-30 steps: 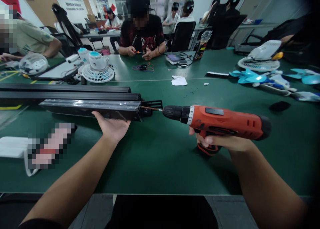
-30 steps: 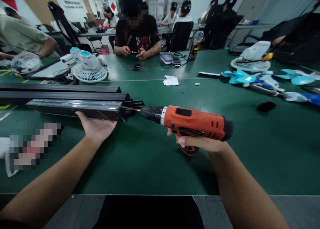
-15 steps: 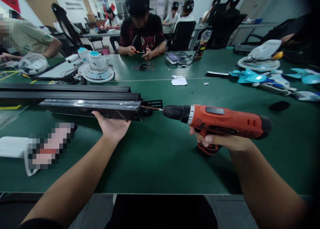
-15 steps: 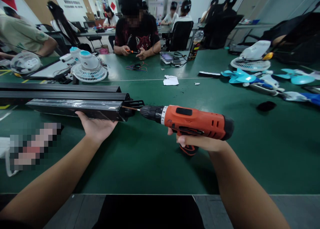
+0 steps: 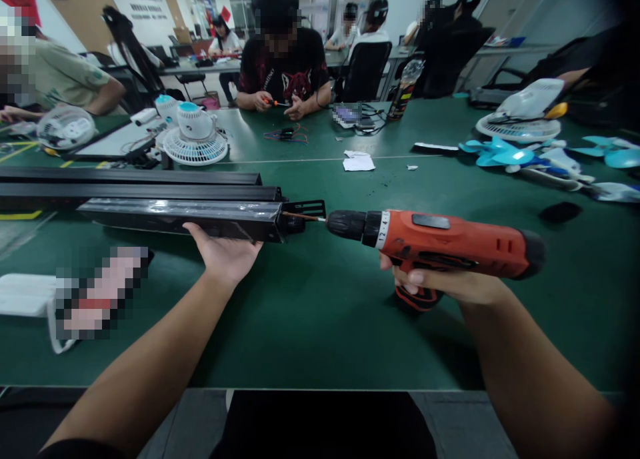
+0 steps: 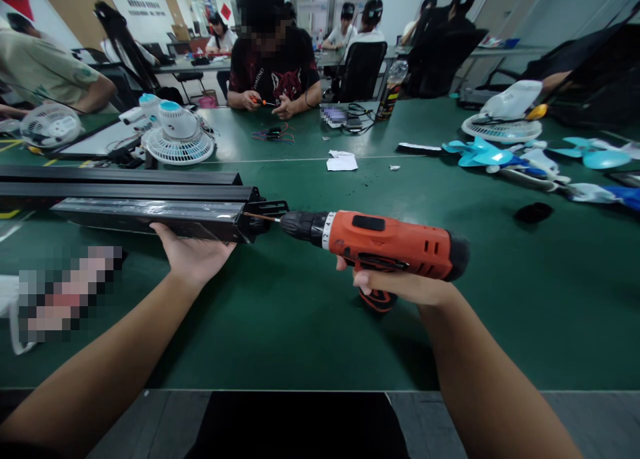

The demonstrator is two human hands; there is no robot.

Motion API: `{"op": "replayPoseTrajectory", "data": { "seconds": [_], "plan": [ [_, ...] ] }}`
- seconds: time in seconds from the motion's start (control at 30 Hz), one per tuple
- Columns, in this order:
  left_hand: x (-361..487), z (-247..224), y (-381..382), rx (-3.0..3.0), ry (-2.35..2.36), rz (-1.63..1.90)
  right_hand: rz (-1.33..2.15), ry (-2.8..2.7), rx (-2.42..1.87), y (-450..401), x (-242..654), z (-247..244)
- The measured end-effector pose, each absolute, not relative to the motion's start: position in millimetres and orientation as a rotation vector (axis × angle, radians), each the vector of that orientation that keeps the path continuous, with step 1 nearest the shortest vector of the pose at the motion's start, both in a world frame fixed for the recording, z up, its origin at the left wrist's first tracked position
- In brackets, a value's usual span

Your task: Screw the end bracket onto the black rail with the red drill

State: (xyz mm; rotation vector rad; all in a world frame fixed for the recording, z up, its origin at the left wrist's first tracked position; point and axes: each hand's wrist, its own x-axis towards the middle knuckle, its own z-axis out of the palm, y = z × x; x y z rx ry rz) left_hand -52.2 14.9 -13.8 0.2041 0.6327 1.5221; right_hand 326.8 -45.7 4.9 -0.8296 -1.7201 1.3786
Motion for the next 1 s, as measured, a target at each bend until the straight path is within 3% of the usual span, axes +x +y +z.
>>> {"op": "replayPoseTrajectory", "data": {
  "seconds": [1.0],
  "plan": [
    [-53.6,-14.9,17.2,0.198,0.64,1.541,1.459,-1.663,-0.83,-46.3,326.5,6.7]
  ]
}}
